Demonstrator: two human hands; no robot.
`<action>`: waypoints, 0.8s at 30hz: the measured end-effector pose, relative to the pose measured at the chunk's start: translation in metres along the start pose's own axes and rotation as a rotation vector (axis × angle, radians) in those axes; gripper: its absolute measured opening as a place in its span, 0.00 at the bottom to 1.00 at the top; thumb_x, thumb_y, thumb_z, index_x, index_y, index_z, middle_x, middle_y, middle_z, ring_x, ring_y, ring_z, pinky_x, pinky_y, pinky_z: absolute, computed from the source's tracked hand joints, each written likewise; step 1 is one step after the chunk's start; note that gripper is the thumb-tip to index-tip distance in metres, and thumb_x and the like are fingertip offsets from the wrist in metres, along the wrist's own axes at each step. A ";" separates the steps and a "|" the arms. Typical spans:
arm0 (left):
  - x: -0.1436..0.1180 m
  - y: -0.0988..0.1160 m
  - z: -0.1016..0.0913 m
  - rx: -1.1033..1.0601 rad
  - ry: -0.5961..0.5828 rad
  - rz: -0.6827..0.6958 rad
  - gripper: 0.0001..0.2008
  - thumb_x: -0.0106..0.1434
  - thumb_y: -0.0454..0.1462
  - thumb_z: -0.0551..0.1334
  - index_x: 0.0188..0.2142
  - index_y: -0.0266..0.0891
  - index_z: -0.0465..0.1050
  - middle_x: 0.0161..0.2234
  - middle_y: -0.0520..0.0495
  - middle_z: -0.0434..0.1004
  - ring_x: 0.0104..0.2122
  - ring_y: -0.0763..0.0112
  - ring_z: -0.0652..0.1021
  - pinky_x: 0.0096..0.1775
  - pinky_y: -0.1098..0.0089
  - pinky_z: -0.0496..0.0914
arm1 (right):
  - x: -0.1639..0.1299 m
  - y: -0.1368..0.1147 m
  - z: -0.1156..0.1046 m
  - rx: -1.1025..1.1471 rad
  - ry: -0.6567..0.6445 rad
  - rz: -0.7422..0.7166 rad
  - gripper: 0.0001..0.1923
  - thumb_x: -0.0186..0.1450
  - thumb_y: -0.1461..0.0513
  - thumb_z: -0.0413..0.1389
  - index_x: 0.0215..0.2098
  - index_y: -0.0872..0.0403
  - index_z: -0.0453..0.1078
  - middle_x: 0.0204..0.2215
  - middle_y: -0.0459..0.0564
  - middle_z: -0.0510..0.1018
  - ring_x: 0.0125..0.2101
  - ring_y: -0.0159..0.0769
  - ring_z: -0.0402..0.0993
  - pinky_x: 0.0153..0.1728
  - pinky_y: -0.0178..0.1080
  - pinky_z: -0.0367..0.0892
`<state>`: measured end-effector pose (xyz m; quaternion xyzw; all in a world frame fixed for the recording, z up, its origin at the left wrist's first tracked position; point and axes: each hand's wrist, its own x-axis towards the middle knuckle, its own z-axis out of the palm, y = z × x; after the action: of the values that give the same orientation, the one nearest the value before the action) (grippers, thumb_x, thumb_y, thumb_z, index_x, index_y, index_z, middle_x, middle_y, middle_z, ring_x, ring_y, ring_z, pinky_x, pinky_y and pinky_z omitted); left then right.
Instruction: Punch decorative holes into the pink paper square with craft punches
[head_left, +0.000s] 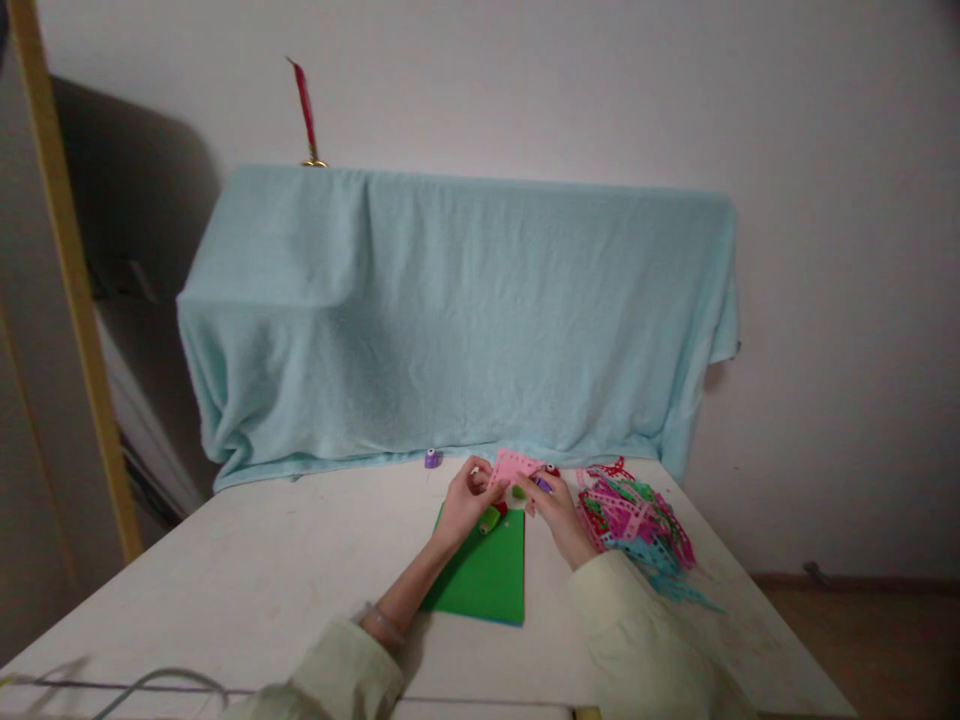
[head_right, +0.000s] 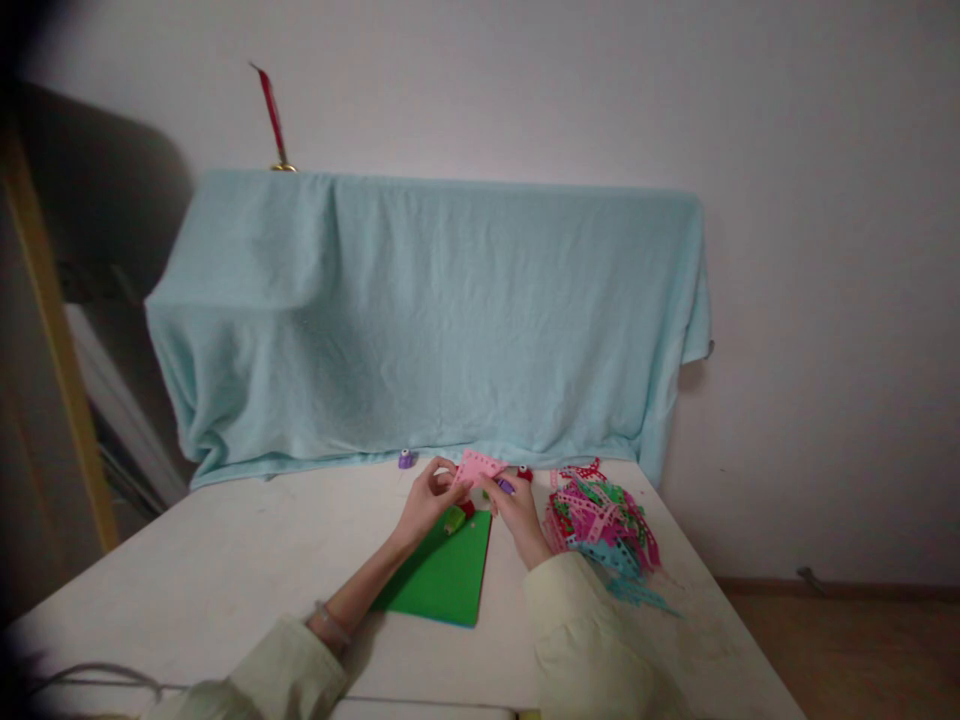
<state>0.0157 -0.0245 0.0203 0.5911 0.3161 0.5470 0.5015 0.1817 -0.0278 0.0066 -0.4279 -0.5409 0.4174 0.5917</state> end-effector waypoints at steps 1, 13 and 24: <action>0.000 -0.001 0.000 -0.026 -0.003 -0.008 0.20 0.54 0.45 0.67 0.40 0.40 0.65 0.24 0.54 0.75 0.25 0.73 0.76 0.30 0.72 0.70 | 0.000 -0.001 0.000 0.001 0.000 0.002 0.19 0.54 0.46 0.62 0.27 0.54 0.72 0.17 0.43 0.68 0.16 0.28 0.57 0.17 0.33 0.53; 0.005 -0.011 -0.006 0.047 -0.141 -0.111 0.18 0.52 0.48 0.68 0.32 0.33 0.73 0.23 0.48 0.76 0.21 0.72 0.76 0.26 0.73 0.69 | 0.004 -0.006 -0.009 -0.053 0.108 -0.022 0.22 0.53 0.44 0.62 0.23 0.54 0.69 0.14 0.40 0.64 0.14 0.27 0.55 0.16 0.33 0.50; 0.005 -0.004 -0.008 0.044 -0.315 -0.214 0.21 0.47 0.47 0.71 0.31 0.31 0.76 0.22 0.46 0.77 0.21 0.72 0.76 0.27 0.72 0.69 | 0.003 -0.015 -0.013 -0.046 0.131 -0.080 0.21 0.55 0.47 0.62 0.22 0.54 0.65 0.13 0.37 0.59 0.15 0.25 0.53 0.17 0.32 0.47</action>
<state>0.0096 -0.0166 0.0178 0.6432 0.3068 0.3843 0.5869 0.1950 -0.0301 0.0217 -0.4458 -0.5272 0.3519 0.6321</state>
